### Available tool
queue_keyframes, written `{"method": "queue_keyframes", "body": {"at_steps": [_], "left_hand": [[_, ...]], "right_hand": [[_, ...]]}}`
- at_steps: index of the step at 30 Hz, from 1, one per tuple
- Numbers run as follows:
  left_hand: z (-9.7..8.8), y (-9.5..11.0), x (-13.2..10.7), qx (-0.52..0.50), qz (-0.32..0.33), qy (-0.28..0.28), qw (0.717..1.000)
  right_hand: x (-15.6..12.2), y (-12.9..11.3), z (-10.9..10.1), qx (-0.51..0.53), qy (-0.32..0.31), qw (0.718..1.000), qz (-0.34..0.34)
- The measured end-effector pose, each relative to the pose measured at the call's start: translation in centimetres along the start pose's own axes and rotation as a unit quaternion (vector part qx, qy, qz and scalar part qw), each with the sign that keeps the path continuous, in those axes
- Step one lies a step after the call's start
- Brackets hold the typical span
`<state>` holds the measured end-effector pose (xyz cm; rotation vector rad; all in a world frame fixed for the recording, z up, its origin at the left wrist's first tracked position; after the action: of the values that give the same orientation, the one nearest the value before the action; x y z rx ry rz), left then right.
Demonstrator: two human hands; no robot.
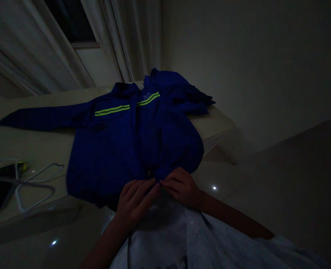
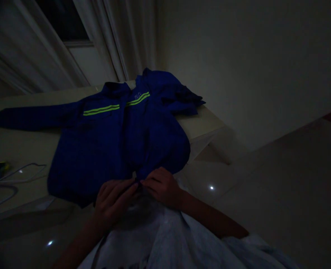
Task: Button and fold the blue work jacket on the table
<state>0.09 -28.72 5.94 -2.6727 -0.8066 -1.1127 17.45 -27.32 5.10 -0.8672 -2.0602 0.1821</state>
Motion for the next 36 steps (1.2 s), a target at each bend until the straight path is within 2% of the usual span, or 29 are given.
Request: {"method": "queue_keyframes", "body": {"at_steps": [2, 3, 5, 6, 8, 9, 11, 12, 13, 14, 15, 17, 20, 22, 27, 31, 36], "left_hand": [[-0.3, 1.1, -0.8, -0.052, 0.012, 0.014, 0.998], [0.0, 1.4, -1.2, -0.095, 0.0, -0.005, 0.995], [2.0, 1.5, -1.9, -0.209, -0.086, -0.103, 0.969], [3.4, 1.2, -2.5, -0.269, -0.16, -0.158, 0.937], [6.0, 0.1, -4.3, -0.364, -0.337, -0.214, 0.841], [7.0, -0.5, -5.3, -0.394, -0.428, -0.207, 0.787], [8.2, -1.8, -7.1, -0.416, -0.574, -0.148, 0.689], [8.5, -2.1, -7.7, -0.418, -0.621, -0.122, 0.652], [8.7, -2.3, -8.0, -0.42, -0.648, -0.105, 0.626], [8.8, -2.3, -8.0, -0.423, -0.66, -0.097, 0.613], [8.8, -2.4, -7.8, -0.424, -0.663, -0.091, 0.61], [8.2, -2.4, -7.1, -0.421, -0.655, -0.088, 0.621], [7.4, -2.5, -6.0, -0.411, -0.631, -0.089, 0.652], [7.3, -2.6, -5.5, -0.42, -0.621, -0.081, 0.656], [8.2, -2.5, -5.2, -0.468, -0.6, -0.079, 0.644], [8.3, -2.3, -5.3, -0.466, -0.575, -0.093, 0.666], [7.9, -2.3, -5.5, -0.444, -0.549, -0.121, 0.698]], "right_hand": [[-0.1, 0.0, -0.1, -0.002, 0.014, 1.0, 0.014], [-0.2, 0.0, -0.1, -0.002, 0.018, 1.0, 0.021], [-0.3, 0.0, -0.2, 0.001, 0.027, 0.999, 0.033], [-0.3, 0.0, -0.2, 0.003, 0.031, 0.999, 0.038], [-0.4, 0.0, -0.1, 0.008, 0.037, 0.999, 0.038], [-0.4, 0.0, 0.0, 0.01, 0.036, 0.999, 0.035], [-0.6, 0.0, 0.4, 0.014, 0.027, 0.999, 0.023], [-0.7, 0.1, 0.7, 0.017, 0.019, 0.999, 0.022], [-0.8, 0.2, 1.0, 0.02, 0.01, 0.999, 0.025], [-0.9, 0.3, 1.3, 0.024, 0.0, 0.999, 0.031], [-0.9, 0.5, 1.5, 0.034, -0.008, 0.999, 0.039], [-1.0, 0.9, 1.7, 0.072, -0.019, 0.995, 0.072], [-1.0, 1.9, 1.7, 0.145, -0.021, 0.976, 0.162], [-1.0, 2.3, 1.7, 0.157, -0.02, 0.965, 0.209], [-0.5, 2.4, 2.1, 0.146, -0.064, 0.961, 0.225], [-0.7, 3.3, 2.3, 0.161, -0.063, 0.945, 0.278], [-0.4, 3.8, 2.9, 0.173, -0.068, 0.938, 0.292]]}}
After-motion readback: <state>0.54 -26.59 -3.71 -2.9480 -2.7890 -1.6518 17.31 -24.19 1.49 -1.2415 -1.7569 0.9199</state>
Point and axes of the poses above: each hand's wrist, its own x-axis towards the middle knuckle, its own z-axis out of the palm, y = z × x, the point moved 7 cm from there along x, towards the middle knuckle, and after that the axes turned 3 degrees about x, right-handed, at the moved point
